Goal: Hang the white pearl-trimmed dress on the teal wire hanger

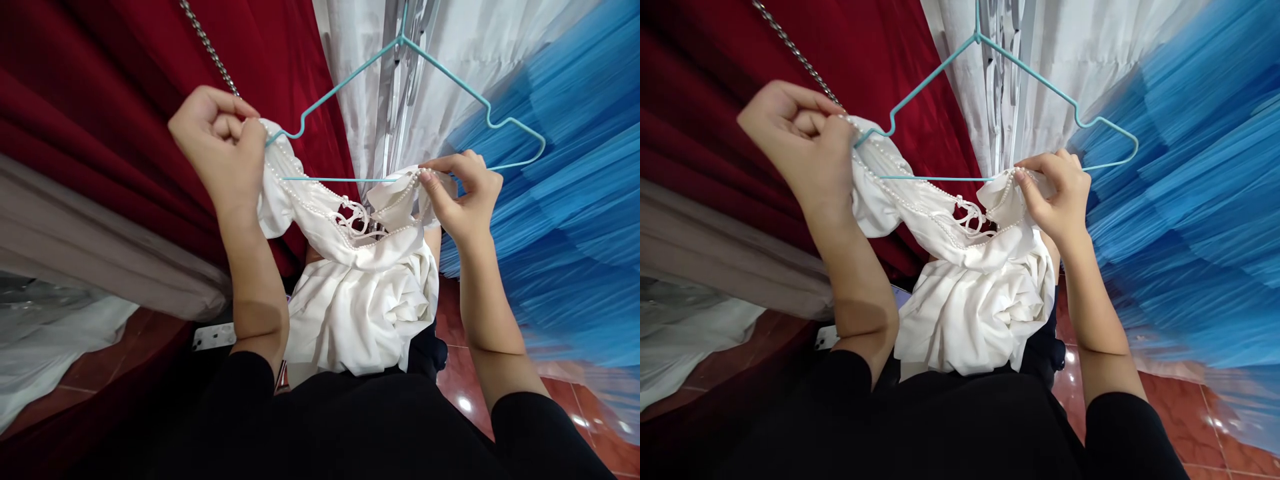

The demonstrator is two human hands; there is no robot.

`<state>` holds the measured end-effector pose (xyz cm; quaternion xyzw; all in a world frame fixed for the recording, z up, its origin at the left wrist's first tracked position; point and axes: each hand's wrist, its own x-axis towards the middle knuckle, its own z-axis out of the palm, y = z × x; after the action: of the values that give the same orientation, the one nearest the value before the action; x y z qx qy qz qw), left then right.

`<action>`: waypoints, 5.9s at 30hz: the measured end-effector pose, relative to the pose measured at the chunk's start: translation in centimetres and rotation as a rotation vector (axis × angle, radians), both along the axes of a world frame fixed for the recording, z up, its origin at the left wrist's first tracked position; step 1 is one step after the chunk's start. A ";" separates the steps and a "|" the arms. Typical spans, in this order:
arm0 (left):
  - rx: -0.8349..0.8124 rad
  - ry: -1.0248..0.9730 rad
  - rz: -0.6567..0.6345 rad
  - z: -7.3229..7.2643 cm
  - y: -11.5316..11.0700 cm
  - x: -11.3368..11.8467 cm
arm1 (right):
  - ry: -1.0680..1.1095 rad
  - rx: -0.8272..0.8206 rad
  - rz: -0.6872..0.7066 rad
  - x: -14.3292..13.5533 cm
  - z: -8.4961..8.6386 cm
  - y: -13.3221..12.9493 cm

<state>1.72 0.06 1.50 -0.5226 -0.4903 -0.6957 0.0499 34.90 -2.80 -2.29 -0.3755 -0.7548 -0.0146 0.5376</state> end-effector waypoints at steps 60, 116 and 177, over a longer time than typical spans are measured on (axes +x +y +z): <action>-0.207 0.515 -0.346 -5.1 -6.1 11.3 | -0.159 0.035 -0.011 -4.3 -3.5 -0.4; -0.011 0.287 -0.306 -6.9 -4.7 9.6 | 0.091 0.297 -0.215 5.0 1.4 4.7; 0.148 0.242 -0.447 -1.3 -3.3 9.1 | -0.065 0.151 -0.004 -1.2 -3.1 -0.1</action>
<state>10.87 -3.21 0.24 -0.6924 -0.3009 -0.6557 -0.0086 33.66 -2.92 -5.34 -0.3348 -0.7679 -0.0848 0.5394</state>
